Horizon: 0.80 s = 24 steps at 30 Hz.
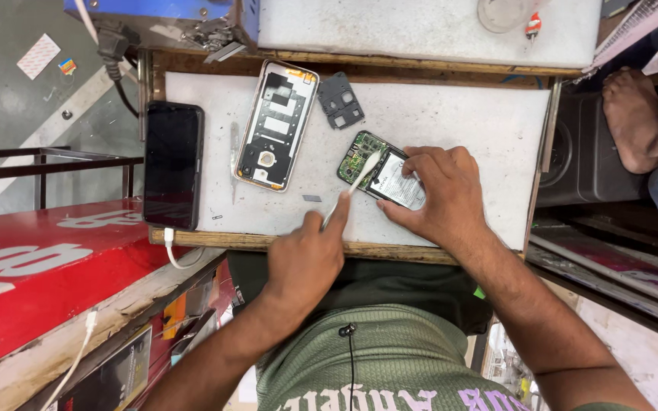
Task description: The person works at a repair bench on a disassembled smartphone, manipulating the exposed logic board seated in the phone frame. They pick at components on the board, then apply liquid from a bottle onto a brush and scrub the board and battery area with the brush.
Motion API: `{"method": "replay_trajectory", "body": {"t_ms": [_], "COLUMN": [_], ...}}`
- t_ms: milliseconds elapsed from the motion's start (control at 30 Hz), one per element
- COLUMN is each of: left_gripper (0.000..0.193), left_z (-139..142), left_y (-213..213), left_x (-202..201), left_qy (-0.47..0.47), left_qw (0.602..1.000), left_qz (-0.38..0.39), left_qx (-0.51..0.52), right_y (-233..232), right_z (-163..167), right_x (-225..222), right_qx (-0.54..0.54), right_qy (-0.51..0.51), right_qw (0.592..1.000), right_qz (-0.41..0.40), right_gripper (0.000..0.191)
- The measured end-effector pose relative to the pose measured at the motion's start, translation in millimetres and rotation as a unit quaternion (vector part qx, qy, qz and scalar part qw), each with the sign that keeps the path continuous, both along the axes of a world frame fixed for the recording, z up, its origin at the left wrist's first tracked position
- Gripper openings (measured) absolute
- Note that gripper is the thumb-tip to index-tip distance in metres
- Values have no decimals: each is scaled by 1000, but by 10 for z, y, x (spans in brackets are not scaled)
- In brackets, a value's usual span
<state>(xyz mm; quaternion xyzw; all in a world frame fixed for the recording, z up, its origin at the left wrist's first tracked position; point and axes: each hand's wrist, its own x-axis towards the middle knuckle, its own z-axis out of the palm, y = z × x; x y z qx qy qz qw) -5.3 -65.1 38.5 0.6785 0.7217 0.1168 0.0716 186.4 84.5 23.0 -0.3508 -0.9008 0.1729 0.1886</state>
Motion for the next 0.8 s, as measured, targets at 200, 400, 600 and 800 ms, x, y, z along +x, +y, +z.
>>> {"method": "replay_trajectory", "body": {"t_ms": [200,400,600,800], "left_gripper": [55,52,55,53], "left_z": [95,-3,87,-129], "left_y": [-213,58,-195,68], "left_x": [6,45,35,-78], "left_qy": [9,12,-12,8], "left_qw": [1000,1000,1000,999], "left_qz": [2,5,15,-2], "left_qx": [-12,9,-18,38], "right_y": [10,-16,-16,-33], "right_z": [35,63,66,70], "right_x": [-9,-6,-27,-50], "right_qx": [-20,-3,-19,-15], "right_qy": [0,12,8,20], "right_qw": [1000,1000,1000,999], "right_qz": [-6,-7,-16,-21], "right_gripper": [54,53,53,53]}}
